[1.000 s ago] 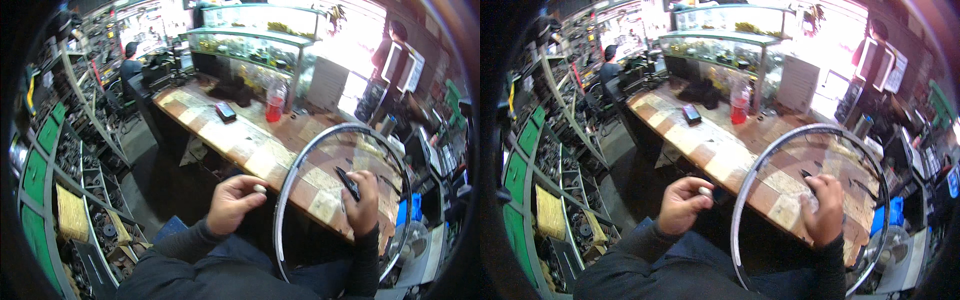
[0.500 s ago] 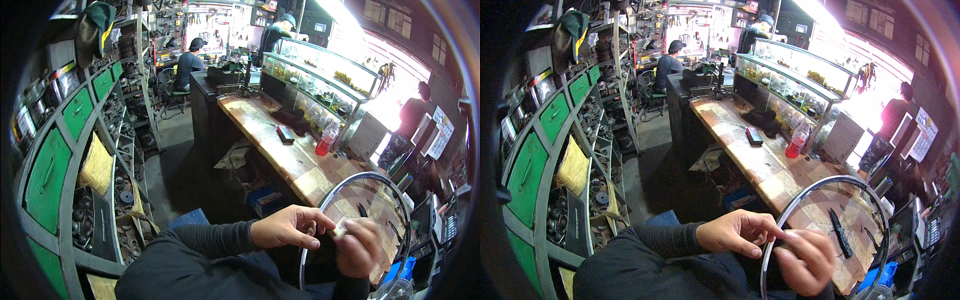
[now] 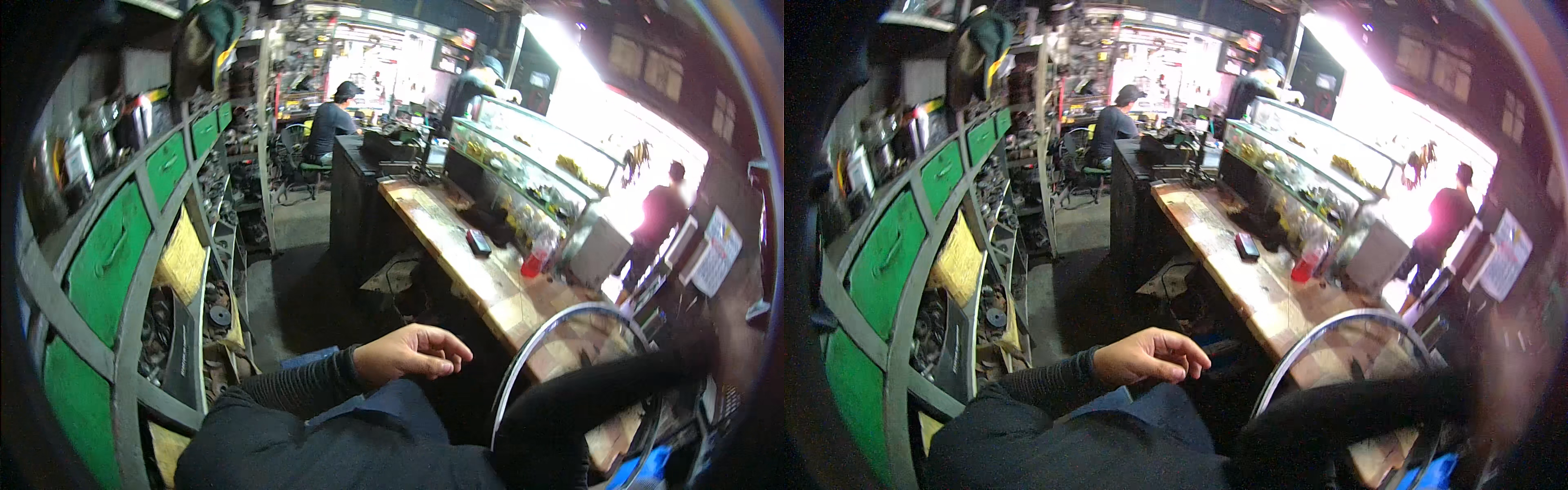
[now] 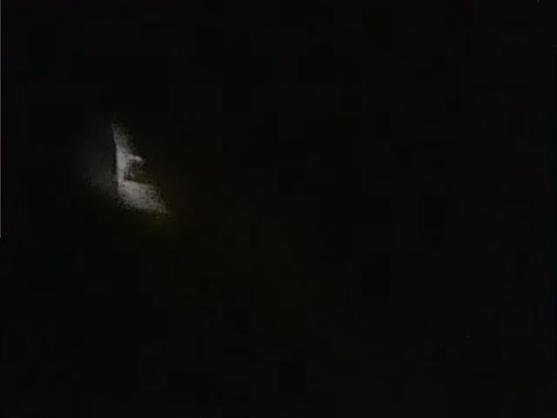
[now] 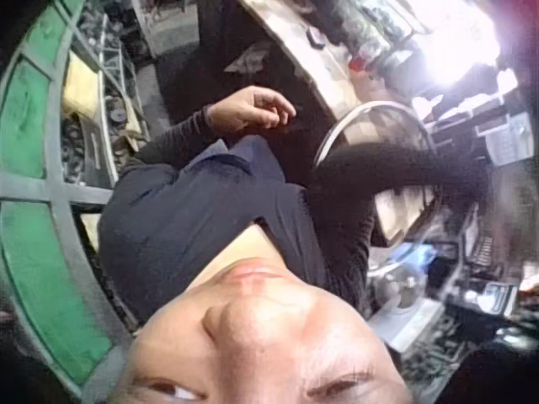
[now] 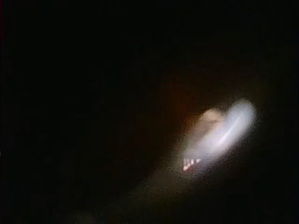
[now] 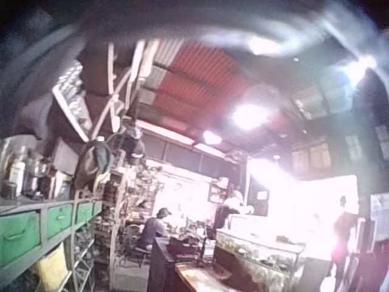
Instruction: The person uses a folding knife to scrape and peel adhesive rim tape off a bicycle wheel rim. They rotate the rim and continue removing the tape along its length, occasionally pausing to inspect the blade or the rim surface.
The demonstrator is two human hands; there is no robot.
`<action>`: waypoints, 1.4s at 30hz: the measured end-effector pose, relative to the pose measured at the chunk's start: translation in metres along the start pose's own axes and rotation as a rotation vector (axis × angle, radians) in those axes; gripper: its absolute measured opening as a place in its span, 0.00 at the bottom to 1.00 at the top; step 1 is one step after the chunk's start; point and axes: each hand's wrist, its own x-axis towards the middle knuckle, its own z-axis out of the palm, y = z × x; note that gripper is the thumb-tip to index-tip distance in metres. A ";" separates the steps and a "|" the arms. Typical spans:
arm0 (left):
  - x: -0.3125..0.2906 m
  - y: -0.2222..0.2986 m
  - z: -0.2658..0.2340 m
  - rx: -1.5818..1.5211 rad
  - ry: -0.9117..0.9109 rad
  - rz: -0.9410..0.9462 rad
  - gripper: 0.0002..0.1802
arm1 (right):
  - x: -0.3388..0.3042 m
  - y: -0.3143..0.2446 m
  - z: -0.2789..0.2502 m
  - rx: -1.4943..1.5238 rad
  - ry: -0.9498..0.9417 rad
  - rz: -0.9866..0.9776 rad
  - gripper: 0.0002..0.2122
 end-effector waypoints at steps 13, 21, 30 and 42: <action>0.011 -0.053 -0.035 -0.236 -0.039 0.028 0.18 | -0.076 -0.011 -0.090 0.010 -0.650 0.360 0.14; 0.073 -0.126 0.010 -0.016 -0.105 -0.161 0.25 | -0.100 -0.001 -0.285 -0.681 -0.963 0.793 0.13; 0.129 -0.167 0.041 -0.013 0.349 -0.002 0.32 | -0.119 0.007 -0.335 -1.057 -1.183 0.763 0.17; 0.141 -0.169 0.033 -0.076 0.160 -0.191 0.24 | -0.147 0.034 -0.309 -1.219 -1.579 0.514 0.23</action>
